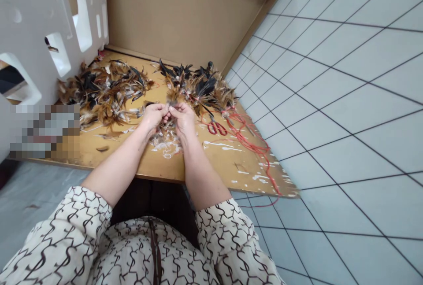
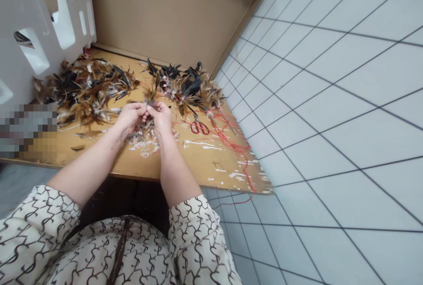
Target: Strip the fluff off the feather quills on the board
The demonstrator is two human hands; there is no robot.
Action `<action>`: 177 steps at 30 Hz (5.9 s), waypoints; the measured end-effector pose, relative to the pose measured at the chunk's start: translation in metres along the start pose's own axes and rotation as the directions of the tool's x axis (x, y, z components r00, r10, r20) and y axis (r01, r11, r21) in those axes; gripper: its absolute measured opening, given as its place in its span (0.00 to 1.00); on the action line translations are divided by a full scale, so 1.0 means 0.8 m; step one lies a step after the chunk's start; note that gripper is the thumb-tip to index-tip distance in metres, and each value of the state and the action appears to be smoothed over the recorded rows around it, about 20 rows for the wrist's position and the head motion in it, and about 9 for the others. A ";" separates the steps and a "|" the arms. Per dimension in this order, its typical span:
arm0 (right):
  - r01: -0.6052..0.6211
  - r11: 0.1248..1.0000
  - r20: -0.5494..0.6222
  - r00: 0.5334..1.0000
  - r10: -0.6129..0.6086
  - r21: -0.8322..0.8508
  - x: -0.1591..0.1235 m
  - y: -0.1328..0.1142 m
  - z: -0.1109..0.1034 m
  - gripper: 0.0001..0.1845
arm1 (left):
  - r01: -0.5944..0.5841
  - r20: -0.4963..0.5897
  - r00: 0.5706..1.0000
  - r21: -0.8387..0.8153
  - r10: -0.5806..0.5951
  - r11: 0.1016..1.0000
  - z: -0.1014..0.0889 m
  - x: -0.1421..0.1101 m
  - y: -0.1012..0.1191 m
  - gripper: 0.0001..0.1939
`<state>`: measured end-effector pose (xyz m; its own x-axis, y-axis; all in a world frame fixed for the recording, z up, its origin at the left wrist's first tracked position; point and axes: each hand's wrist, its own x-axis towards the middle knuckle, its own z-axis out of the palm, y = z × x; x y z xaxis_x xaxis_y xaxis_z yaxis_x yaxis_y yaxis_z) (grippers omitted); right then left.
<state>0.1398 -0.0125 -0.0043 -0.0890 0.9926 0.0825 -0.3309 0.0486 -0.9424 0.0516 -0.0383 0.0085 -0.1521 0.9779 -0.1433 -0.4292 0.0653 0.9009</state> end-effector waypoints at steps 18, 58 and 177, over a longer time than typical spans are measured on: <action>-0.040 0.999 0.121 0.992 0.040 -0.003 0.006 -0.007 -0.024 0.16 | 0.020 0.208 0.977 0.088 -0.039 0.996 -0.005 -0.007 0.002 0.14; 0.257 0.838 0.478 0.878 0.005 -0.481 -0.013 -0.012 -0.013 0.06 | -0.223 -0.037 0.973 0.088 0.227 0.971 -0.050 0.021 0.035 0.08; 0.140 0.886 0.144 0.986 -0.084 -0.442 -0.004 -0.012 -0.008 0.06 | -0.152 0.105 0.985 0.195 0.134 0.969 -0.016 0.009 0.011 0.13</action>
<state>0.1491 -0.0153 0.0022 -0.1948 0.9587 0.2072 0.1093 0.2311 -0.9668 0.0351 -0.0336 0.0105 -0.1139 0.9932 0.0220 -0.2187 -0.0467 0.9747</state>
